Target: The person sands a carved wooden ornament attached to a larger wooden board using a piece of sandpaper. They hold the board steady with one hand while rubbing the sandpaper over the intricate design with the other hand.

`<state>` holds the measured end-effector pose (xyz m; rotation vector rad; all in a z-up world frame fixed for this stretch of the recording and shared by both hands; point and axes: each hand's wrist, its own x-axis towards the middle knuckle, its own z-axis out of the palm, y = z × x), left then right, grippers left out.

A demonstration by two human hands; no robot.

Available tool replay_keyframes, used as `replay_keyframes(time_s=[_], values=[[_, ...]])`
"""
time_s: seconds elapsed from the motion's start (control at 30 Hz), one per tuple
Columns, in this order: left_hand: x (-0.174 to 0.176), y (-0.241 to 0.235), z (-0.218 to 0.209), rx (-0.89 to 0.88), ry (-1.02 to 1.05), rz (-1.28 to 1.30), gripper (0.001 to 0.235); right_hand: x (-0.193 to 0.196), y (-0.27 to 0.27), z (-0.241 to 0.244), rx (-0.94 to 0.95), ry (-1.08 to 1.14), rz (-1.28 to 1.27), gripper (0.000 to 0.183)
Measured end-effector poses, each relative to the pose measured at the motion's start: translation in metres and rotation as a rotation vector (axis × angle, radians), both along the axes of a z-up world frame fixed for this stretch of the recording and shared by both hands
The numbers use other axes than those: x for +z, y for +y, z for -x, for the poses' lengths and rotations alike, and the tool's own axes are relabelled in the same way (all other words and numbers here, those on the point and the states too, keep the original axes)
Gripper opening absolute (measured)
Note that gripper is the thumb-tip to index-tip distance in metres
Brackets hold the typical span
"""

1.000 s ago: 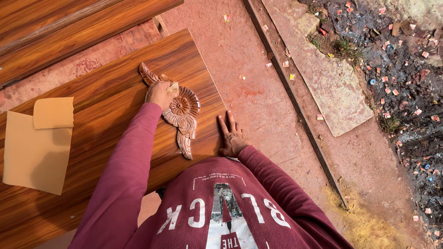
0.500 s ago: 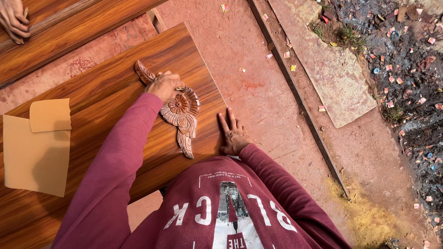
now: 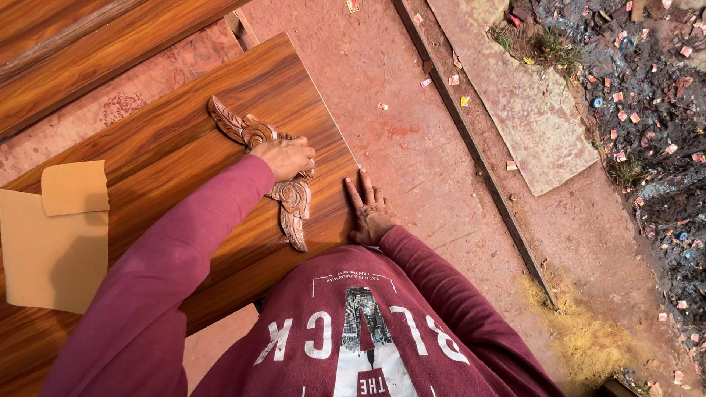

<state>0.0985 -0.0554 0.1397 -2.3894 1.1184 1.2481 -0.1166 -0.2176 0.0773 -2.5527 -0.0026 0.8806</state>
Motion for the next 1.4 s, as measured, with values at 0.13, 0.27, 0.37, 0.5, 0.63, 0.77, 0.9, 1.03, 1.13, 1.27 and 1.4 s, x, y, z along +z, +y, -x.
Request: replay_keyframes(time_s=[0.13, 0.27, 0.37, 0.5, 0.63, 0.77, 0.9, 1.03, 1.13, 1.27, 1.4], values=[[-0.013, 0.045, -0.045, 0.133, -0.304, 0.191, 0.035, -0.001, -0.001, 0.002, -0.004, 0.027, 0.001, 0.136], [-0.025, 0.095, -0.034, 0.811, -0.283, 0.775, 0.022, -0.001, 0.000, 0.001, -0.014, 0.000, -0.002, 0.134], [-0.041, 0.108, -0.001, 1.079, -0.178, 0.822, 0.021, 0.000, 0.000, 0.000, -0.019, -0.021, -0.005, 0.134], [-0.050, 0.106, 0.025, 1.164, -0.163, 0.758, 0.021, -0.001, 0.000, -0.001, 0.003, 0.035, 0.010, 0.137], [-0.058, 0.097, 0.030, 1.212, -0.151, 0.640, 0.022, 0.000, 0.001, -0.001, 0.012, 0.011, 0.022, 0.137], [-0.086, 0.091, 0.014, 1.151, -0.266, 0.819, 0.027, 0.001, 0.002, -0.001, 0.006, 0.035, 0.026, 0.136], [-0.107, 0.069, -0.005, 1.280, -0.262, 0.864, 0.048, 0.001, 0.001, 0.001, -0.005, 0.010, 0.012, 0.136], [-0.084, 0.043, 0.007, 1.314, -0.318, 0.683, 0.037, -0.001, 0.002, 0.003, 0.002, 0.016, 0.050, 0.135], [-0.066, 0.038, 0.030, 0.927, -0.242, 0.474, 0.037, -0.003, 0.000, 0.001, 0.000, 0.002, 0.017, 0.138], [-0.080, 0.041, 0.000, 1.272, -0.268, 0.666, 0.041, -0.008, -0.001, 0.000, 0.018, -0.010, 0.026, 0.139], [-0.078, 0.033, 0.018, 1.171, -0.268, 0.562, 0.036, -0.005, 0.002, 0.003, 0.016, 0.003, 0.024, 0.141]])
